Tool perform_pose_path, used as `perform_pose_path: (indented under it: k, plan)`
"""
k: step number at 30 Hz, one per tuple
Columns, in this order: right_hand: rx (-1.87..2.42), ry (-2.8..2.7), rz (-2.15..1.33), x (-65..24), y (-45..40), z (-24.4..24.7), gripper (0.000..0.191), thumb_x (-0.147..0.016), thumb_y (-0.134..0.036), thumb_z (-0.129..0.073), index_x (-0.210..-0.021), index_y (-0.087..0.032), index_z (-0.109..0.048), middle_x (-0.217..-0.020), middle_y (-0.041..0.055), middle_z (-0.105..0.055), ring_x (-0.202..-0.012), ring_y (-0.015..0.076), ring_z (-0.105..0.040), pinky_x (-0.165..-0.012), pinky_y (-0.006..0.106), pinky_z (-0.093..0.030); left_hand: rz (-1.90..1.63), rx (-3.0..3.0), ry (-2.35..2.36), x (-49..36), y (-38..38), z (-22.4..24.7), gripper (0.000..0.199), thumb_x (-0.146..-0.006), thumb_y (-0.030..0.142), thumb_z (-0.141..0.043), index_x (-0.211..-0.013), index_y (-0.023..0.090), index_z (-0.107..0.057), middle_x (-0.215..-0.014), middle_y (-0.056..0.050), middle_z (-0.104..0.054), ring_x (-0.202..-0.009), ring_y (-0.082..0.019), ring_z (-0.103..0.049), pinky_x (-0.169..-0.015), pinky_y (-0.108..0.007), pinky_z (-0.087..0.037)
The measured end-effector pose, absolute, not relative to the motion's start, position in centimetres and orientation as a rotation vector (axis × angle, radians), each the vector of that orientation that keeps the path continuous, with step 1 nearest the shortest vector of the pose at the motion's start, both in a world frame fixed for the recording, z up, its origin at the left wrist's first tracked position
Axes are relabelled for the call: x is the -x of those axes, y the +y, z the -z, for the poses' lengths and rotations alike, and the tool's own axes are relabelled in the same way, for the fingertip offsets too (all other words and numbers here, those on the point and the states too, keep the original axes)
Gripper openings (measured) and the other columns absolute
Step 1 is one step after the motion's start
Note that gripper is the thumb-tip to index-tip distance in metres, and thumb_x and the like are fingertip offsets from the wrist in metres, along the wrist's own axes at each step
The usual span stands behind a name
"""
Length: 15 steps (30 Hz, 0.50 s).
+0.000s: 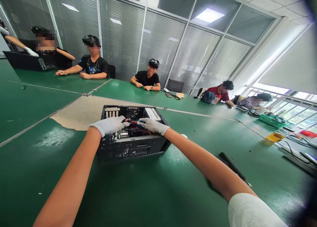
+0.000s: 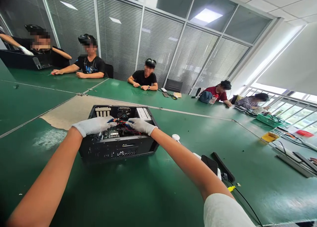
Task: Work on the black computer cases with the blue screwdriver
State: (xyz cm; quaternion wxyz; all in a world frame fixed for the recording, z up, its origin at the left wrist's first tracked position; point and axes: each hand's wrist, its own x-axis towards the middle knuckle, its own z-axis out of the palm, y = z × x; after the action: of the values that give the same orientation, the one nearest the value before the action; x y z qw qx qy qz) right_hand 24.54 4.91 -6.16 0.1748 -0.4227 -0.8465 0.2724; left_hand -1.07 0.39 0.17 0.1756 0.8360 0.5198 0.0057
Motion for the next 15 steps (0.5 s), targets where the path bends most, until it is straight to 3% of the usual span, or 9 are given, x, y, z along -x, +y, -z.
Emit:
perform_pose_path:
  k: [3,7,12,15]
  plan:
    - [1.042,-2.387,-0.868,-24.2,4.9,6.1,0.051,-0.096,-0.068,-0.045,-0.091,-0.017,-0.055,-0.083,-0.0008,-0.052,-0.079,0.0149,-0.044,-0.079,0.029,-0.042,-0.156,-2.335,1.285,1.1,1.0,0.2,0.052,-0.093,0.060,-0.043,-0.112,0.015,-0.062,-0.088,-0.009,-0.069,-0.073,-0.022,-0.060,-0.063,-0.029,-0.044]
    - [0.968,-2.367,-0.895,-23.6,5.1,6.3,0.057,-0.092,-0.073,-0.046,-0.095,-0.016,-0.058,-0.088,0.0012,-0.055,-0.083,0.0161,-0.048,-0.083,0.031,-0.043,-0.388,-2.253,1.081,1.4,1.9,0.9,0.045,-0.087,0.059,-0.053,-0.103,0.020,-0.068,-0.089,-0.005,-0.070,-0.083,-0.022,-0.062,-0.070,-0.027,-0.047]
    - [1.072,-2.442,-1.015,-23.6,4.9,5.7,0.044,-0.086,-0.061,-0.064,-0.083,-0.017,-0.066,-0.082,0.0017,-0.064,-0.076,0.0167,-0.053,-0.077,0.030,-0.046,-0.705,-2.413,0.930,2.2,1.6,0.1,0.038,-0.096,0.046,-0.045,-0.108,0.022,-0.072,-0.111,-0.005,-0.072,-0.104,-0.023,-0.065,-0.094,-0.029,-0.049]
    - [1.053,-2.342,-1.051,-25.2,4.0,5.0,0.033,-0.072,-0.049,-0.082,-0.083,-0.018,-0.073,-0.085,0.0023,-0.073,-0.079,0.0184,-0.061,-0.082,0.030,-0.050,-0.887,-2.583,1.013,3.8,1.2,-0.6,0.041,-0.103,0.032,-0.034,-0.119,0.022,-0.070,-0.120,-0.006,-0.071,-0.114,-0.022,-0.065,-0.104,-0.034,-0.048]
